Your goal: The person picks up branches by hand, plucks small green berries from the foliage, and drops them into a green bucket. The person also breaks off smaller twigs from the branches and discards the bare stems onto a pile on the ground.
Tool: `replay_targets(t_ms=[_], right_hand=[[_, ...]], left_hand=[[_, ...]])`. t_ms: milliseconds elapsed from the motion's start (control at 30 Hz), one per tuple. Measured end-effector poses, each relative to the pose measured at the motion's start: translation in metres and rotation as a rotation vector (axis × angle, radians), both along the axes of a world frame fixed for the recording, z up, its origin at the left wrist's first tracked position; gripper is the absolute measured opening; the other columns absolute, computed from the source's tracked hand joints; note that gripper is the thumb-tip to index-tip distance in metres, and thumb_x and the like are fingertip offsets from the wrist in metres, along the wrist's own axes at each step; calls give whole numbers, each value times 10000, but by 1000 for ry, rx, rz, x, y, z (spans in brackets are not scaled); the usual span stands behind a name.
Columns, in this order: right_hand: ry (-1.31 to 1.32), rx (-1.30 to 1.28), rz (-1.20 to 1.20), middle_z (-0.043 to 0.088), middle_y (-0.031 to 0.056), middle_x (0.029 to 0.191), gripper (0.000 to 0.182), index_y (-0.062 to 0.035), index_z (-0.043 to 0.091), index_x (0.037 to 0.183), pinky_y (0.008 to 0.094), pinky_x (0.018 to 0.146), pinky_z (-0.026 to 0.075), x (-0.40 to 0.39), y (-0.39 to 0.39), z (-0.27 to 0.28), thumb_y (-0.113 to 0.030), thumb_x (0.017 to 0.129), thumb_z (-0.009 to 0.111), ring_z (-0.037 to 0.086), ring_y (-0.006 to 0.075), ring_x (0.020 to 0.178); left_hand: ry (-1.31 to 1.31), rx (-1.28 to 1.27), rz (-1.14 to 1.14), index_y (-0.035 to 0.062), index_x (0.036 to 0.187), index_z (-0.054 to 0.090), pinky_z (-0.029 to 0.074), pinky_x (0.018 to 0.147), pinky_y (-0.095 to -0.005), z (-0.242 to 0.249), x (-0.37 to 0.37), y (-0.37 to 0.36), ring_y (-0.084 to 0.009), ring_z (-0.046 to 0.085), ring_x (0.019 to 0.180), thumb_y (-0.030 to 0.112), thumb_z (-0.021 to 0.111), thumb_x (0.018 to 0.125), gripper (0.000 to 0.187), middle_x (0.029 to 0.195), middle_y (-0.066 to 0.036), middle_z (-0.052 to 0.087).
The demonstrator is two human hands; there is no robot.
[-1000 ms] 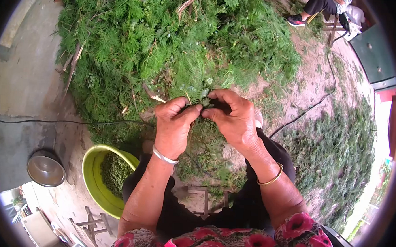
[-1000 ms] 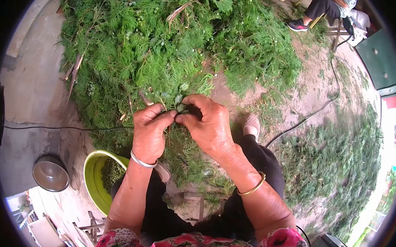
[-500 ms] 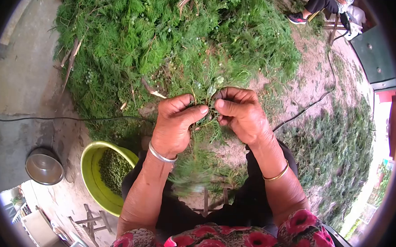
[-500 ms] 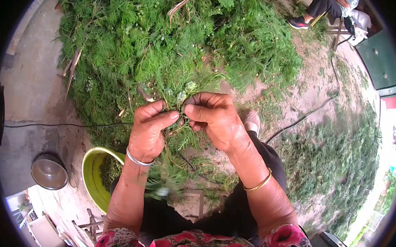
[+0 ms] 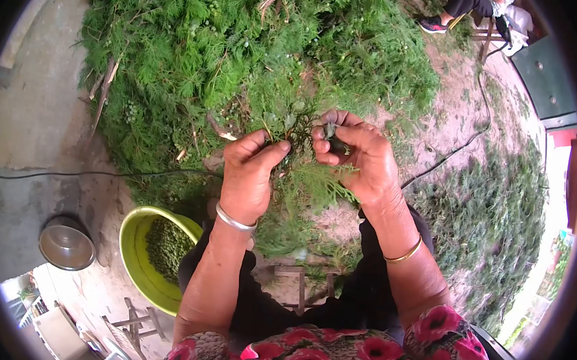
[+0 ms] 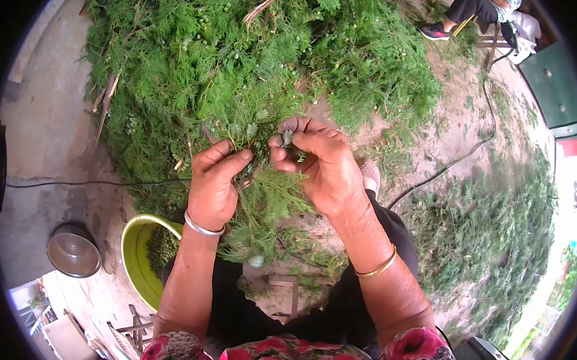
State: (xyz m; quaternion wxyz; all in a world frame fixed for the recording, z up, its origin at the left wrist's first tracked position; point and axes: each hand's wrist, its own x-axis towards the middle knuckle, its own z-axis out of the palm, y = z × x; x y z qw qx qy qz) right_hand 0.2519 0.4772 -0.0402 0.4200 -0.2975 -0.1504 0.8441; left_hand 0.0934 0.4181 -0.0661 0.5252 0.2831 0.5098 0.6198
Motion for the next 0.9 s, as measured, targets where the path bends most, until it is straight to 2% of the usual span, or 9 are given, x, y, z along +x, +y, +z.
replay_targets(t_ms=[100,200,267,367,467,533,600,767,900], right_hand=[[-213,152,-9,601,133,789,143,34,557,892,247,503,422,3,0,-1,-103,867,527,551,166,620],[-289,121,76,600,126,783,214,34,556,899,215,491,402,4,1,1,-172,897,498,543,145,612],[-246,73,72,613,137,800,273,58,561,944,228,508,435,3,3,1,-191,914,453,570,157,634],[-197,38,70,629,176,868,311,95,544,1018,249,547,479,2,4,4,-172,919,419,605,187,683],[-196,155,90,625,225,940,327,125,515,1072,285,602,506,2,4,-3,-131,910,391,637,251,778],[-45,86,86,603,258,1006,331,139,483,1100,307,686,530,1,3,-2,-101,896,382,642,303,851],[24,38,113,594,267,1022,337,145,469,1116,322,736,533,1,6,-3,-90,892,377,639,319,880],[140,-49,122,573,277,1068,333,154,438,1144,341,835,533,-2,3,-3,-38,879,379,632,333,931],[7,80,68,569,253,1095,262,126,469,1112,344,848,529,-4,2,-7,24,877,417,611,322,991]], left_hand=[[124,-16,-13,86,574,368,217,474,-245,-3,3,-2,-31,272,559,-18,637,778,353,592,82,332],[322,2,-53,89,568,352,213,466,-247,1,4,-3,-29,260,549,-15,640,774,368,587,87,314],[319,0,-55,87,569,351,213,467,-246,6,6,-3,-29,261,552,-16,637,775,368,589,86,316],[273,10,-32,82,571,365,214,470,-245,1,5,-3,-27,270,559,-23,631,775,351,593,83,329],[158,7,-8,72,582,397,234,483,-236,0,4,-3,-24,299,572,-27,623,778,315,604,79,365],[88,-5,-5,67,589,413,252,494,-228,0,4,-4,-23,318,582,-26,620,781,297,614,77,389],[38,27,-22,44,654,516,367,649,-228,2,3,-6,-45,437,669,-46,596,786,179,703,47,514],[106,-5,94,45,632,494,325,563,-209,8,6,-4,-27,399,629,-6,629,785,210,667,62,478],[120,-29,90,33,638,510,324,541,-209,12,7,-3,-30,419,612,-19,651,767,197,673,48,511]])
